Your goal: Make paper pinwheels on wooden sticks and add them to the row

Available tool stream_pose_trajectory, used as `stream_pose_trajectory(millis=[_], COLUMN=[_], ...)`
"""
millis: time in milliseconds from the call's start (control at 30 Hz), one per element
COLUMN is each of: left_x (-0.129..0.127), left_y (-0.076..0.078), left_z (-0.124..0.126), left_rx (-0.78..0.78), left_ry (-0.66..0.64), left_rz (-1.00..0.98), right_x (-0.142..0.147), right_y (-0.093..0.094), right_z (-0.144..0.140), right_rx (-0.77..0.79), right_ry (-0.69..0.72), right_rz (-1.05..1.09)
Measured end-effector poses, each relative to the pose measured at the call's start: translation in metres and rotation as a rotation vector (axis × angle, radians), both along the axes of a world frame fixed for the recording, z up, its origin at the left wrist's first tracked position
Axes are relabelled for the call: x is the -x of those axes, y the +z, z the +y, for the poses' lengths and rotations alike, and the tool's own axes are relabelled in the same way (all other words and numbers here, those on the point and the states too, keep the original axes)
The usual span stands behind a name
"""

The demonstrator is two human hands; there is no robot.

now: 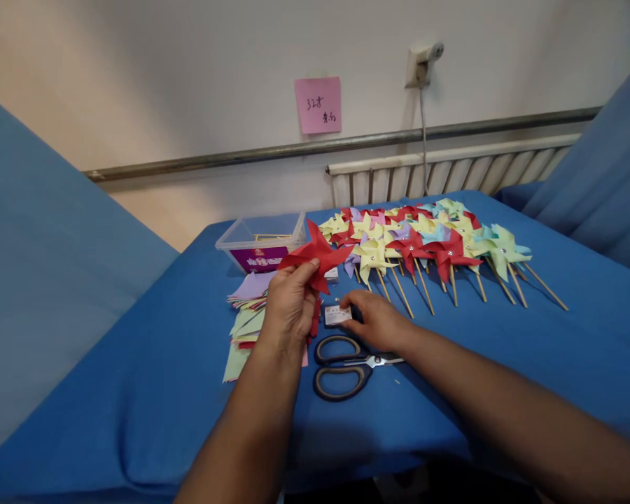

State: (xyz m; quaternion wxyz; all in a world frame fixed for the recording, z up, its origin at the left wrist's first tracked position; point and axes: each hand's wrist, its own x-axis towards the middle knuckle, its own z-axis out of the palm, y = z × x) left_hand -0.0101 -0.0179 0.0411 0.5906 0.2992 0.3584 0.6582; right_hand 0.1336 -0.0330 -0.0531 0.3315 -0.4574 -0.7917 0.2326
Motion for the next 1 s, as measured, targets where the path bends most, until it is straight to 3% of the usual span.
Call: stream_pose_trajectory(millis=[133,233,533,800,1000], left_x=[0.001,0.0,-0.004,-0.004,-0.004], left_y=[-0.001,0.0,0.0,0.0,-0.003], left_z=[0.0,-0.001,-0.002,-0.003,-0.002], left_rx=[0.016,0.018,0.036,0.031,0.022], left_ry=[0.007,0.001,-0.011,-0.021,-0.026], left_rz=[0.0,-0.015,-0.012,-0.015,0.007], right_x=[0.007,0.004,0.014,0.002,-0.024], right_y=[-0.005,-0.008,0.006,0.018,0.023], right_z=[0.007,0.02,0.046,0.035,0.02], right_rx=[-0.03,-0.035,0.055,0.125,0.366], right_ry=[0.011,-0.065,-0.062,-0.09,0.09], right_rz=[0.068,0.079,-0.343,-0.355,-0.293])
